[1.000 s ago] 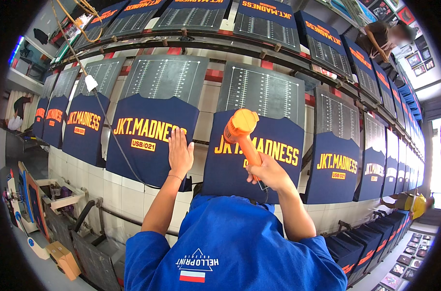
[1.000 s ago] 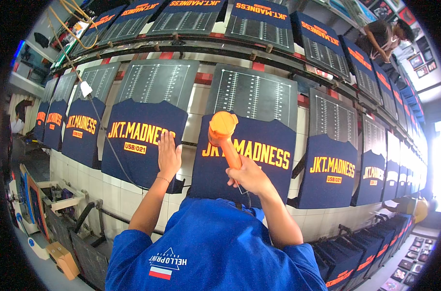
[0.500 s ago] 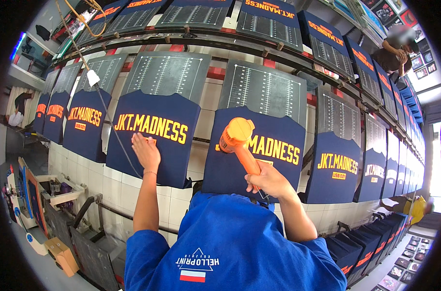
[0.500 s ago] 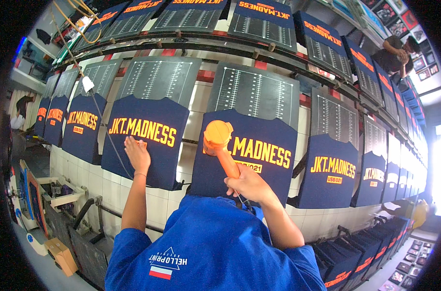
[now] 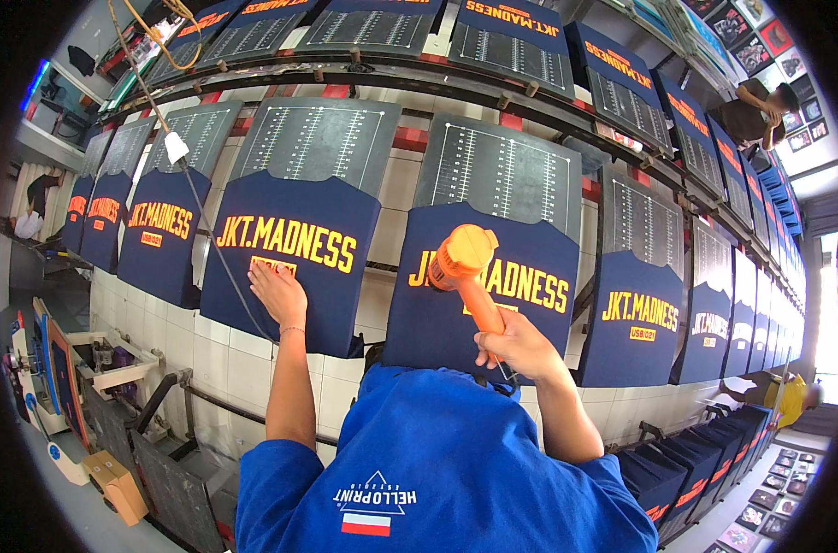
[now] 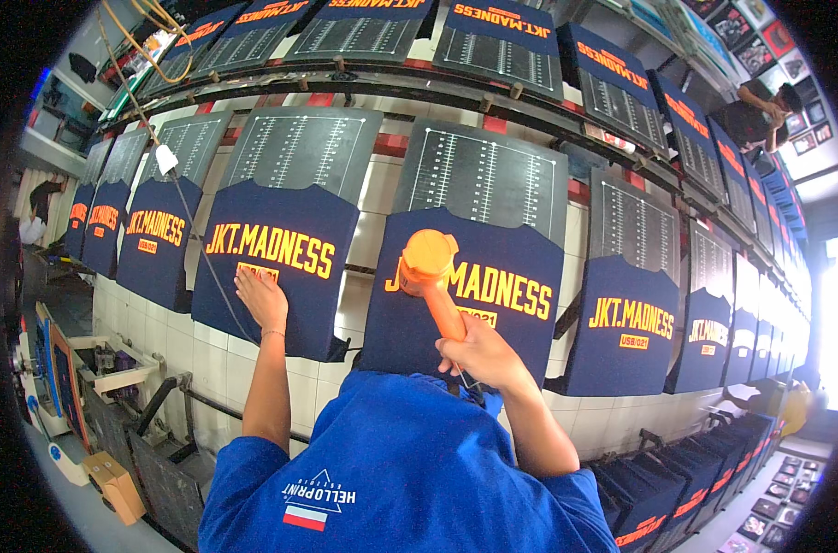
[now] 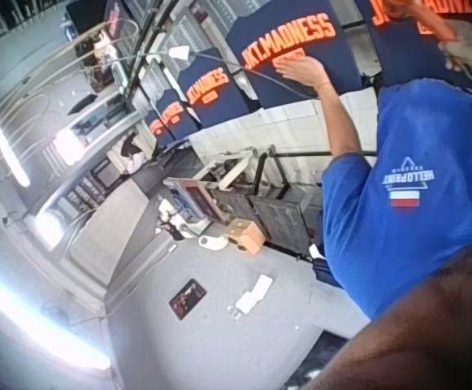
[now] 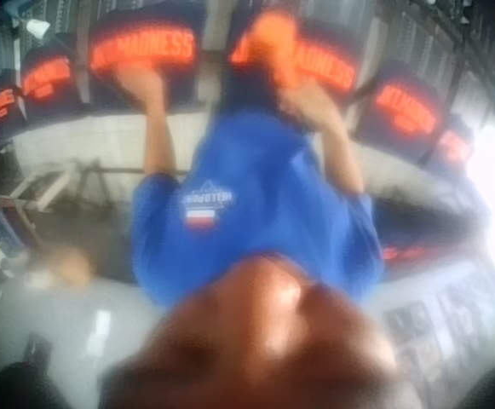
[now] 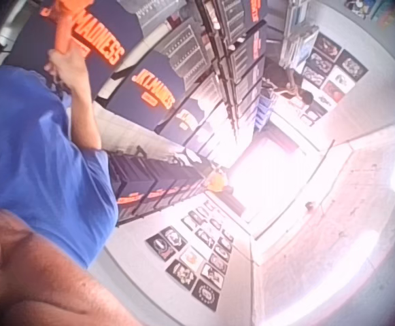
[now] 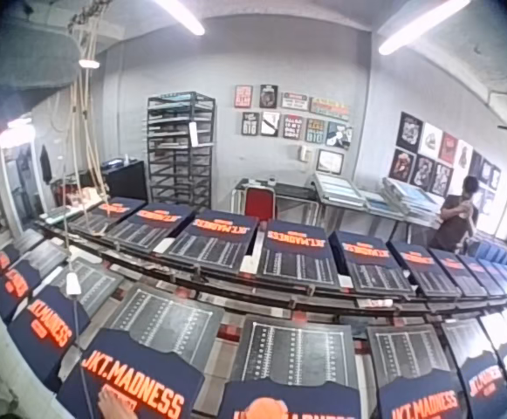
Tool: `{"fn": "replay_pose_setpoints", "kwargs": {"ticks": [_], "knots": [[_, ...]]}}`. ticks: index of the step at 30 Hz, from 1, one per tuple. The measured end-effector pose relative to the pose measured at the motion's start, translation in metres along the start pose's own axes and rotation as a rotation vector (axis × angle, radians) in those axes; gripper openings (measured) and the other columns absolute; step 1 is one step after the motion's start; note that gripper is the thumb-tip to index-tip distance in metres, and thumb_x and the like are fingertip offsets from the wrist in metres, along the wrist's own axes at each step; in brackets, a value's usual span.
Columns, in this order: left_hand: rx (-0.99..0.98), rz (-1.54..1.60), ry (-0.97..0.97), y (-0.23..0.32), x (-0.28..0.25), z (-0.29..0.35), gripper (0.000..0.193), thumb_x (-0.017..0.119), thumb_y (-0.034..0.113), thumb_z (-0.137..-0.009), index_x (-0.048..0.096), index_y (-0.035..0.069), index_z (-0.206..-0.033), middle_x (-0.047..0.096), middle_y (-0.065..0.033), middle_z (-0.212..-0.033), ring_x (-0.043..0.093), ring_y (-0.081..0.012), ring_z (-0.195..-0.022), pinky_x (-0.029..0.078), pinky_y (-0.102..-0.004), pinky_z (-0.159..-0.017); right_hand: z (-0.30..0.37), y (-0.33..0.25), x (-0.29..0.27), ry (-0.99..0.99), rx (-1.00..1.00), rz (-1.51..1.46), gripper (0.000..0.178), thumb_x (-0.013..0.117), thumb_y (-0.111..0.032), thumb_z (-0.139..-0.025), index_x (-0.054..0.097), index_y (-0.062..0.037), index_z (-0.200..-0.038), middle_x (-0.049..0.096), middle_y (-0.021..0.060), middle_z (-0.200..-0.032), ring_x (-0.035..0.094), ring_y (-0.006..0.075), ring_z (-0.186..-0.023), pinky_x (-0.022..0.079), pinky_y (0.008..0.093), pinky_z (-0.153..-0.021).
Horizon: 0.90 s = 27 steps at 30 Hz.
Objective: The person uses a heat gun to dry the printed ink on a series of blue shirts mounted on boards, moving sequentially from one board to the next.
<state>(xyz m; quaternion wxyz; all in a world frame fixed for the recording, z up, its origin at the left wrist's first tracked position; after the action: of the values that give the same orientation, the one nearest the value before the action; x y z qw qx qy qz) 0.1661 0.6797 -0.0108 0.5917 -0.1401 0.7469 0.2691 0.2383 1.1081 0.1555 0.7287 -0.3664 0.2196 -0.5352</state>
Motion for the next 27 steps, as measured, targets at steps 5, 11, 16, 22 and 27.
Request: {"fn": "replay_pose_setpoints", "kwargs": {"ticks": [5, 11, 16, 22, 27], "knots": [[0.03, 0.023, 0.005, 0.006, -0.001, 0.009, 0.059, 0.032, 0.032, -0.107, 0.033, -0.011, -0.148, 0.031, -0.0276, -0.156, 0.027, -0.0431, -0.147, 0.021, -0.0518, -0.121, -0.01, -0.004, 0.015, -0.05, -0.002, 0.006, 0.029, 0.064, -0.012, -0.091, 0.053, 0.0046, -0.113, 0.061, 0.0061, -0.079, 0.066, 0.0136, -0.067, 0.053, 0.0259, -0.057], [0.076, 0.015, -0.005, 0.015, -0.001, 0.027, 0.059, 0.033, 0.032, -0.107, 0.034, -0.01, -0.148, 0.032, -0.028, -0.156, 0.027, -0.0441, -0.146, 0.021, -0.0523, -0.121, -0.022, -0.005, 0.023, -0.066, -0.032, 0.029, 0.029, 0.065, -0.014, -0.091, 0.053, 0.0045, -0.109, 0.061, 0.0063, -0.08, 0.067, 0.0141, -0.068, 0.055, 0.0263, -0.059], [0.145, 0.015, -0.014, 0.024, -0.003, 0.044, 0.059, 0.037, 0.031, -0.106, 0.033, -0.009, -0.149, 0.03, -0.0278, -0.157, 0.026, -0.0432, -0.147, 0.02, -0.0522, -0.121, -0.028, -0.002, 0.025, -0.082, 0.014, 0.053, 0.035, 0.063, -0.009, -0.09, 0.051, 0.0041, -0.121, 0.059, 0.0042, -0.083, 0.065, 0.0127, -0.068, 0.052, 0.0252, -0.059], [0.148, -0.008, -0.071, 0.027, -0.004, 0.047, 0.06, 0.037, 0.031, -0.106, 0.032, -0.009, -0.15, 0.029, -0.0271, -0.157, 0.025, -0.0428, -0.148, 0.019, -0.0522, -0.122, -0.022, -0.008, 0.03, -0.095, -0.011, 0.071, 0.027, 0.065, -0.013, -0.091, 0.052, 0.0031, -0.109, 0.061, 0.0064, -0.079, 0.065, 0.0137, -0.066, 0.054, 0.0262, -0.058], [0.172, -0.018, -0.059, 0.028, -0.003, 0.046, 0.062, 0.037, 0.033, -0.106, 0.031, -0.009, -0.15, 0.028, -0.0276, -0.158, 0.023, -0.0429, -0.148, 0.018, -0.0523, -0.122, -0.019, -0.009, 0.03, -0.1, -0.013, 0.054, 0.026, 0.065, -0.013, -0.091, 0.052, 0.0018, -0.109, 0.061, 0.0058, -0.08, 0.066, 0.0136, -0.067, 0.054, 0.0261, -0.059]]}}
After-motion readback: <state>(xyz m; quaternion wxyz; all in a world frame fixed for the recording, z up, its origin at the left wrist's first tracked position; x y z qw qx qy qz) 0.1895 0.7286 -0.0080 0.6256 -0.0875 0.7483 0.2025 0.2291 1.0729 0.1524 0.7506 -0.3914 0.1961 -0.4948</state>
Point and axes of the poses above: each hand's wrist, its own z-axis away from the middle knuckle, its own x-axis out of the palm, y = z × x, the point moved 6 cm from there along -z, towards the middle knuckle
